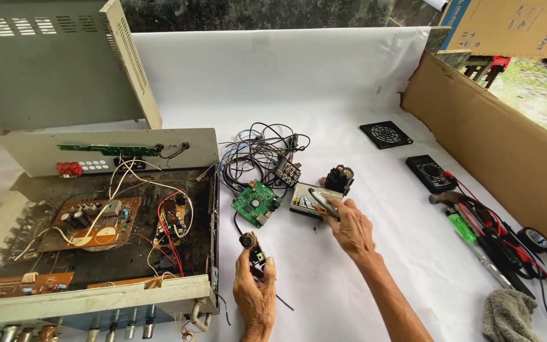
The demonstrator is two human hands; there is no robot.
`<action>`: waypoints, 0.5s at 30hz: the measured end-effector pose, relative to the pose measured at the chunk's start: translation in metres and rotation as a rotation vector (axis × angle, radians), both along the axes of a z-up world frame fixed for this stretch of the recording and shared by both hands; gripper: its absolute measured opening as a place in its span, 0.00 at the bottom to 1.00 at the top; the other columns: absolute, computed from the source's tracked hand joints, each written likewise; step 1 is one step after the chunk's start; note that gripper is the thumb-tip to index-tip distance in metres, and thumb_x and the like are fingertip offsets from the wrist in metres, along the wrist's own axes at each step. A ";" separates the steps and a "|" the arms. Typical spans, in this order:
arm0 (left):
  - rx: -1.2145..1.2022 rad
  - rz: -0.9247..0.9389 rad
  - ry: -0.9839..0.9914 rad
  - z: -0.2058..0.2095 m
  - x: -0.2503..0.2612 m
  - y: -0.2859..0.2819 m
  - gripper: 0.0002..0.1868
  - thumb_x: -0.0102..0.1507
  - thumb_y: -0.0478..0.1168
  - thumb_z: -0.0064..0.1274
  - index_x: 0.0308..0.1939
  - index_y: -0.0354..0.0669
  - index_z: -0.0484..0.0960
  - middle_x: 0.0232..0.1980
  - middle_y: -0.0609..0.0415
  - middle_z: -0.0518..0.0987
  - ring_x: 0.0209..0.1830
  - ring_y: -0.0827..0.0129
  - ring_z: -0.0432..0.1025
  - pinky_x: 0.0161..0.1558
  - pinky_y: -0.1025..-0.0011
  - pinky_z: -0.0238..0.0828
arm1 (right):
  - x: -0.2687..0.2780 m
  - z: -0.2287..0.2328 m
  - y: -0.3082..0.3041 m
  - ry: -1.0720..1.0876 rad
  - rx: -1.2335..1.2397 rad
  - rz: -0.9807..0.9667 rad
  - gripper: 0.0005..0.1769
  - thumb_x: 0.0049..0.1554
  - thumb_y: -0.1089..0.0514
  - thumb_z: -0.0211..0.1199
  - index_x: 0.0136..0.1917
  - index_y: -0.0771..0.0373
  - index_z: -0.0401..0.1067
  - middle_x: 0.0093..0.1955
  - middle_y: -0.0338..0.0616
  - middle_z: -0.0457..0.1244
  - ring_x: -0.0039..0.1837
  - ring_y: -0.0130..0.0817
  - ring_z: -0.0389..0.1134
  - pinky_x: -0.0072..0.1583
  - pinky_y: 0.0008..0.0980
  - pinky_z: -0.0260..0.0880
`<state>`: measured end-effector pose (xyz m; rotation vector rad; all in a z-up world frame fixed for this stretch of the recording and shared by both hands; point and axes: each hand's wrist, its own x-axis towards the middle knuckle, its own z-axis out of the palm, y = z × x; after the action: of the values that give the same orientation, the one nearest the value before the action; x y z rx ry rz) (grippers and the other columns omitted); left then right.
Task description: The person uses a brush to clean a small green circuit board, then wipes it with a cloth. They continue brushing the board and flip it over to clean the other side. The person also briefly wipes the board again with the cloth.
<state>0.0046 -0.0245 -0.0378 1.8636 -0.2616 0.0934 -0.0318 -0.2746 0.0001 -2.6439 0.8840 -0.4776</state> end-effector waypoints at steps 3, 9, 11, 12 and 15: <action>-0.025 0.009 -0.015 0.003 0.000 0.000 0.29 0.62 0.54 0.49 0.67 0.50 0.74 0.56 0.54 0.81 0.46 0.63 0.78 0.38 0.66 0.80 | -0.024 0.031 0.016 0.004 0.099 -0.043 0.27 0.59 0.39 0.59 0.69 0.46 0.67 0.53 0.40 0.64 0.54 0.44 0.69 0.51 0.48 0.67; -0.029 0.040 -0.095 0.000 0.001 0.000 0.29 0.63 0.56 0.48 0.65 0.48 0.75 0.56 0.53 0.81 0.42 0.63 0.79 0.32 0.68 0.81 | -0.092 0.027 0.012 0.102 0.092 -0.129 0.14 0.63 0.46 0.54 0.61 0.41 0.72 0.46 0.36 0.61 0.46 0.38 0.68 0.49 0.43 0.65; -0.024 0.042 -0.119 0.001 0.002 0.002 0.30 0.63 0.57 0.48 0.64 0.47 0.76 0.55 0.52 0.81 0.43 0.61 0.79 0.35 0.65 0.79 | -0.105 0.012 -0.009 0.136 0.063 -0.153 0.14 0.63 0.47 0.55 0.61 0.40 0.72 0.46 0.35 0.62 0.51 0.38 0.67 0.51 0.43 0.65; -0.014 0.043 -0.144 0.001 0.001 0.002 0.30 0.63 0.57 0.48 0.64 0.46 0.77 0.55 0.51 0.81 0.45 0.59 0.79 0.38 0.63 0.76 | -0.117 0.004 -0.019 0.170 0.040 -0.178 0.14 0.62 0.47 0.57 0.62 0.40 0.72 0.46 0.35 0.63 0.56 0.37 0.65 0.53 0.43 0.66; -0.003 0.062 -0.212 -0.005 0.003 0.001 0.29 0.64 0.57 0.48 0.62 0.42 0.77 0.54 0.46 0.82 0.48 0.52 0.78 0.42 0.58 0.74 | -0.154 0.008 -0.029 0.121 -0.020 -0.149 0.21 0.61 0.46 0.60 0.67 0.40 0.71 0.57 0.36 0.64 0.65 0.37 0.61 0.53 0.48 0.72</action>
<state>0.0078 -0.0238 -0.0433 1.8600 -0.3495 0.3349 -0.1861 -0.3036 0.0082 -2.6599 1.1244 -0.3667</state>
